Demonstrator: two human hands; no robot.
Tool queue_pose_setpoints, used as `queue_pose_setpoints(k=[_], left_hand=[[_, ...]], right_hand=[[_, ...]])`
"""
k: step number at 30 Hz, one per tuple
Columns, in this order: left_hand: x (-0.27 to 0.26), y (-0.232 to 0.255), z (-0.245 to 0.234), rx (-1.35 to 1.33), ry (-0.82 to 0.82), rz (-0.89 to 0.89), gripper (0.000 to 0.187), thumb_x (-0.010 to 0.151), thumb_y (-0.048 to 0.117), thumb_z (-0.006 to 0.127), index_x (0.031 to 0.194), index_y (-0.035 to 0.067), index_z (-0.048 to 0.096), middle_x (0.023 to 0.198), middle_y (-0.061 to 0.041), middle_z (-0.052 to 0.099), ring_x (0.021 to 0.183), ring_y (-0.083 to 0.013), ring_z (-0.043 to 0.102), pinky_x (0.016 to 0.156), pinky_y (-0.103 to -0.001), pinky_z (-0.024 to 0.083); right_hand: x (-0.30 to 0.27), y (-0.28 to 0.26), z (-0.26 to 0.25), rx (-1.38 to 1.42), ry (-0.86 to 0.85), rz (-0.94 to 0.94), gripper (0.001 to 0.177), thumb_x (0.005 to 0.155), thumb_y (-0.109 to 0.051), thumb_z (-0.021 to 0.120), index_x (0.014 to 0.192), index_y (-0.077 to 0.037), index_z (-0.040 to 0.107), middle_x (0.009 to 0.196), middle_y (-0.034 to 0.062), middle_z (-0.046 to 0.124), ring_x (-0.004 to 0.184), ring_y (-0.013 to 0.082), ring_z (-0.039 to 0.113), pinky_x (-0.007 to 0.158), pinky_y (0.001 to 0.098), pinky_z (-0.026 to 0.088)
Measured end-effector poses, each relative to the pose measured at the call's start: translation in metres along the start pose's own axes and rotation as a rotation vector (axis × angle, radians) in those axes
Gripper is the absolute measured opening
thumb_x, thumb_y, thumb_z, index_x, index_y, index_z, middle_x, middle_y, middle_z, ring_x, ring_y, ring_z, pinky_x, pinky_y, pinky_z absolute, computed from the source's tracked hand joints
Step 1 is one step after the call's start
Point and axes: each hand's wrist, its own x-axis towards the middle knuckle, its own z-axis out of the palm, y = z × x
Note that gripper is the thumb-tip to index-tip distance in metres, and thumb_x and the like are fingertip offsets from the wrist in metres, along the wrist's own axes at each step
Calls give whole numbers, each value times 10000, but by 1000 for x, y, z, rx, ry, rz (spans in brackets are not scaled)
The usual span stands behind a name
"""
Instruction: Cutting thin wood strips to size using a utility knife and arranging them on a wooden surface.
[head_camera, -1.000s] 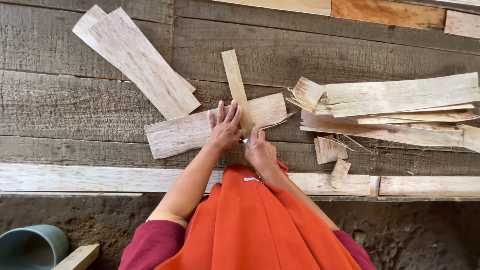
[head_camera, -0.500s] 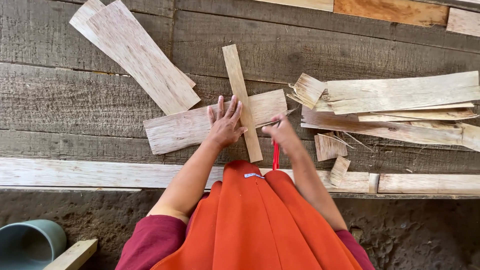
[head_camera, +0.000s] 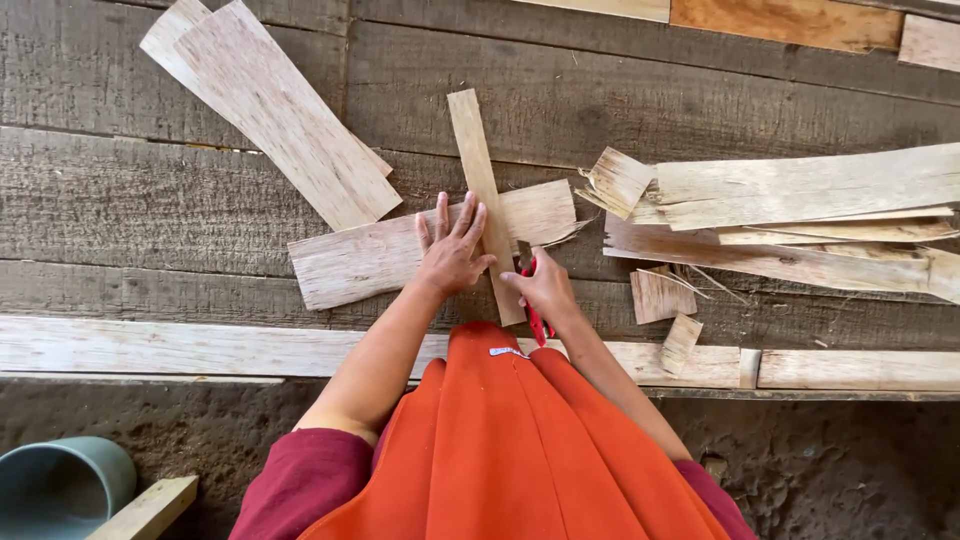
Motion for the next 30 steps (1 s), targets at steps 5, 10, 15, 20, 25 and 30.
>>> queue_pose_setpoints(k=[5, 10, 15, 20, 25, 30], left_hand=[[-2, 2, -2, -11, 3, -10, 889, 963, 583, 569, 1663, 241, 141, 1736, 41, -78, 1544, -383, -214, 1179, -708, -98], [-2, 3, -3, 3, 5, -10, 897, 958, 576, 583, 1663, 239, 144, 1739, 29, -64, 1545, -392, -206, 1175, -714, -100], [1, 3, -3, 6, -36, -30, 941, 936, 594, 578, 1666, 242, 99, 1733, 27, -104, 1537, -387, -231, 1176, -706, -114], [-1, 6, -7, -9, -45, -45, 941, 930, 573, 583, 1666, 236, 102, 1734, 19, -99, 1539, -383, -232, 1174, -697, -130], [-1, 8, -9, -19, -52, -46, 924, 943, 551, 575, 1668, 233, 98, 1733, 25, -109, 1535, -386, -245, 1171, -695, -140], [-2, 10, -11, -19, -59, -50, 923, 945, 547, 578, 1667, 243, 91, 1733, 30, -112, 1532, -394, -248, 1164, -707, -138]], right_hand=[[-3, 0, 19, -267, 32, -48, 548, 778, -552, 755, 1136, -217, 509, 1078, 103, 677, 1075, 339, 689, 888, 498, 561], [-2, 4, 24, -321, 52, -84, 505, 818, -517, 720, 1146, -217, 479, 1123, 92, 598, 1099, 379, 657, 931, 553, 545], [15, 17, -11, 321, -4, -71, 446, 816, -171, 687, 1209, -55, 511, 814, 175, 639, 545, 266, 699, 541, 339, 602], [36, 34, -40, 523, 84, -98, 386, 784, -105, 635, 1128, -45, 470, 869, 164, 633, 661, 250, 691, 613, 345, 588], [41, 39, -53, 587, 185, -129, 248, 865, -150, 542, 1079, -70, 446, 803, 181, 690, 592, 219, 673, 526, 318, 572], [45, 45, -36, 536, 112, -82, 228, 897, -167, 543, 1085, -64, 468, 724, 168, 648, 574, 253, 681, 515, 362, 610]])
